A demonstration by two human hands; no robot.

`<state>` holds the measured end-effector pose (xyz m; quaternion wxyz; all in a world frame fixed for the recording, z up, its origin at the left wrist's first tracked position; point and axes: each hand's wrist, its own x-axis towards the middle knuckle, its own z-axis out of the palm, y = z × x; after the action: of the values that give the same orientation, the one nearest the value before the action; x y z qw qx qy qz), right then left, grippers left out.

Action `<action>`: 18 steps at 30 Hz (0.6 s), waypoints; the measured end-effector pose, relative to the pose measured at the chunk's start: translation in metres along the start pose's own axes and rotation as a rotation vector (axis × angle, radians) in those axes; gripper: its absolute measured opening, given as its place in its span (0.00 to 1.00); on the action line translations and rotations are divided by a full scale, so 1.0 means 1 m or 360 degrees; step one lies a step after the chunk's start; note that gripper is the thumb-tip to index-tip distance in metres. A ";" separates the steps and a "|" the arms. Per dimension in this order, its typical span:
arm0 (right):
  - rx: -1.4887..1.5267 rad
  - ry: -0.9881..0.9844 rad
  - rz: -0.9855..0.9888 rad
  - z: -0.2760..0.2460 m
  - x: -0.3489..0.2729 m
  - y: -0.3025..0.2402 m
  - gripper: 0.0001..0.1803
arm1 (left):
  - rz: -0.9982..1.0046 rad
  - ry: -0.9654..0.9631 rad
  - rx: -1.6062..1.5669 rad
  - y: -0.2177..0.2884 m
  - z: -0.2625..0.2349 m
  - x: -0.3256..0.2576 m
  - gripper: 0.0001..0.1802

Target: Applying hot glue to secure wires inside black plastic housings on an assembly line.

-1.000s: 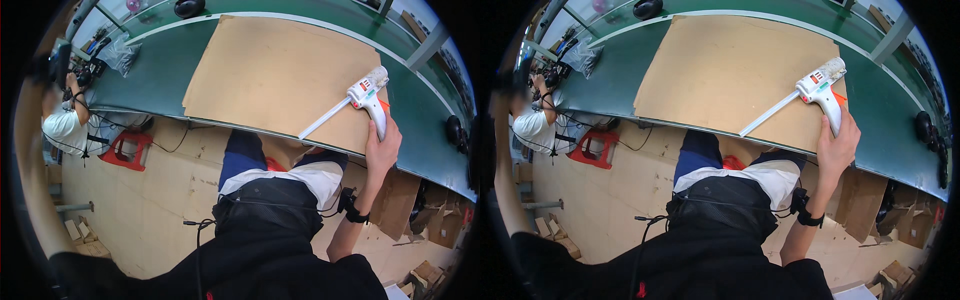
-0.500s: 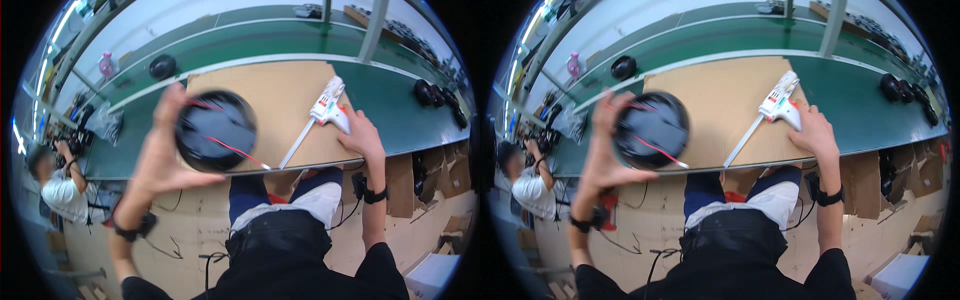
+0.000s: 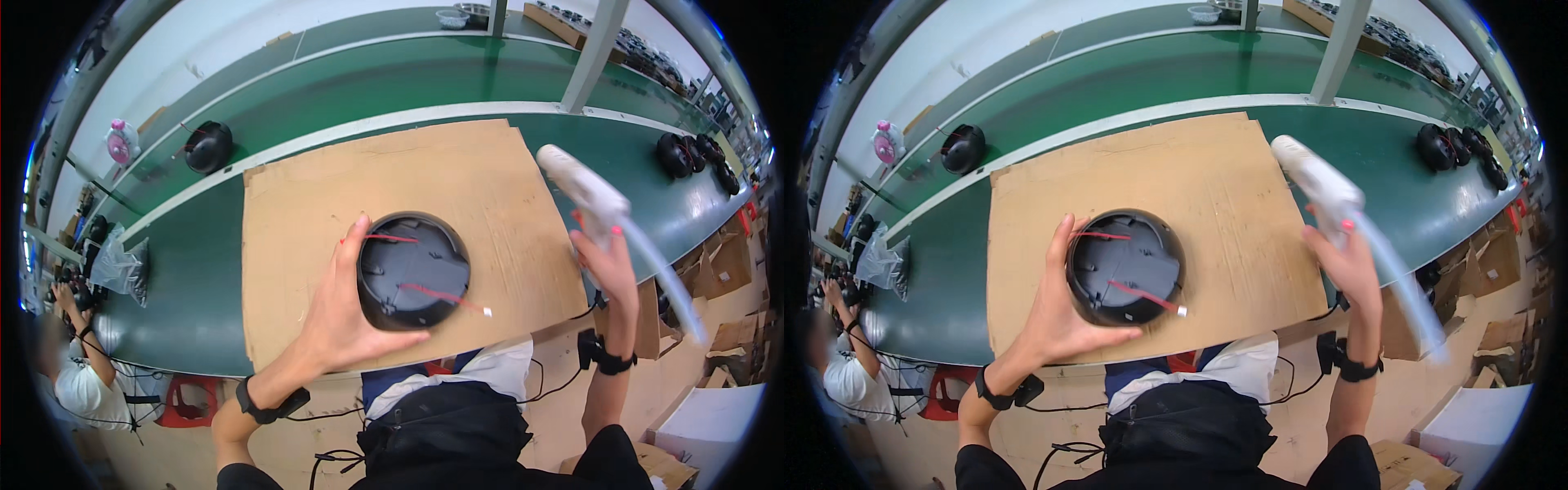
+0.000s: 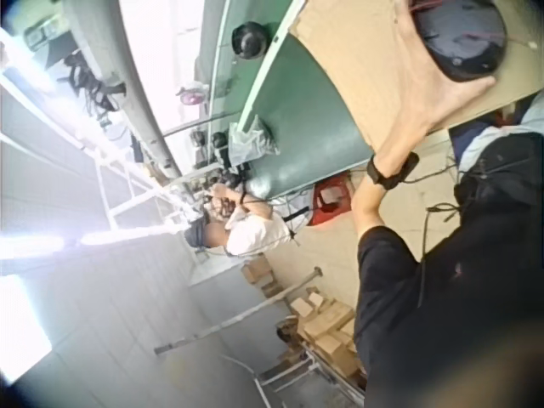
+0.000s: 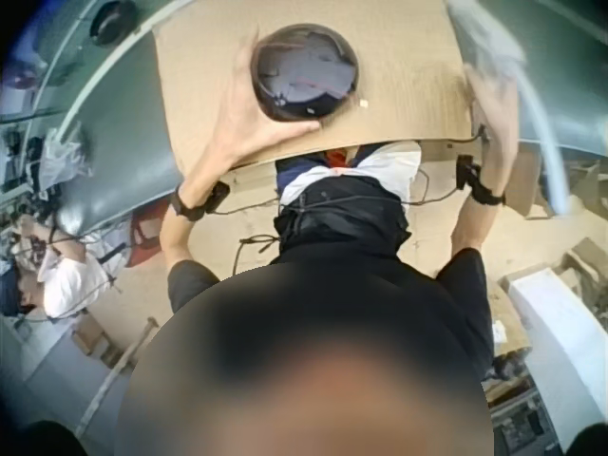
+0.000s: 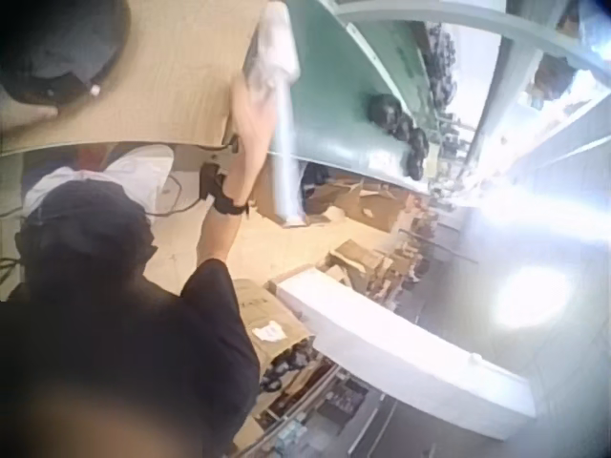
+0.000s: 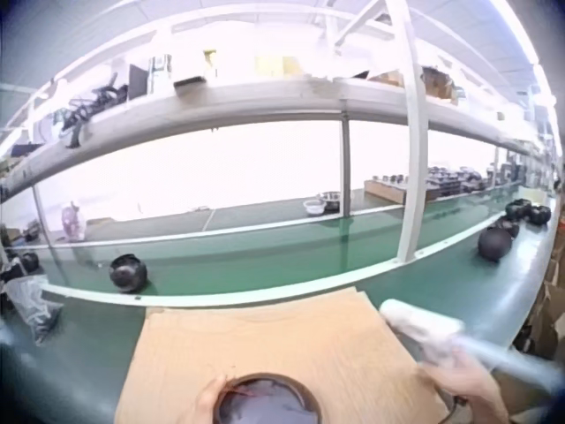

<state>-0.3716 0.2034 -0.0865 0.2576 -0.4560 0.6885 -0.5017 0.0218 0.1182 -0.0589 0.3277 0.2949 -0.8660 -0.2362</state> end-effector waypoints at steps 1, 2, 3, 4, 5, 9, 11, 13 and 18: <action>0.0428 -0.0104 0.0128 -0.010 -0.008 -0.009 0.22 | 0.0048 -0.0024 -0.0056 -0.005 0.003 -0.002 0.78; 0.0584 -0.0115 0.0156 -0.019 -0.013 -0.015 0.19 | 0.0019 -0.0033 -0.0072 -0.006 0.004 0.000 0.78; 0.0931 -0.0255 0.0148 -0.027 -0.023 -0.017 0.17 | 0.0047 -0.0065 -0.0002 -0.003 0.004 0.002 0.78; 0.1289 -0.0412 0.0148 -0.031 -0.032 -0.019 0.15 | 0.0053 -0.0092 0.0080 0.003 0.001 -0.002 0.78; 0.1289 -0.0424 0.0196 -0.026 -0.041 -0.023 0.15 | 0.0042 -0.0189 0.0053 0.002 -0.007 -0.001 0.79; 0.1125 -0.0469 -0.0179 -0.006 -0.063 -0.026 0.19 | 0.0045 -0.0051 0.0043 0.022 -0.049 0.017 0.72; 0.1022 -0.0524 -0.0110 -0.005 -0.072 -0.012 0.19 | 0.0313 -0.0074 0.0304 0.022 -0.053 0.033 0.47; 0.0980 -0.0546 -0.0112 -0.001 -0.076 -0.015 0.18 | 0.0378 -0.0350 0.0147 0.027 -0.055 0.047 0.36; 0.0661 -0.0412 -0.0120 0.002 -0.098 -0.030 0.18 | 0.0432 -0.0791 0.0002 0.029 -0.046 0.076 0.10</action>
<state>-0.3147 0.2873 -0.0690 0.4130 -0.4792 0.5143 -0.5790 -0.0023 0.0788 0.0223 0.1337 0.1095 -0.9514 -0.2549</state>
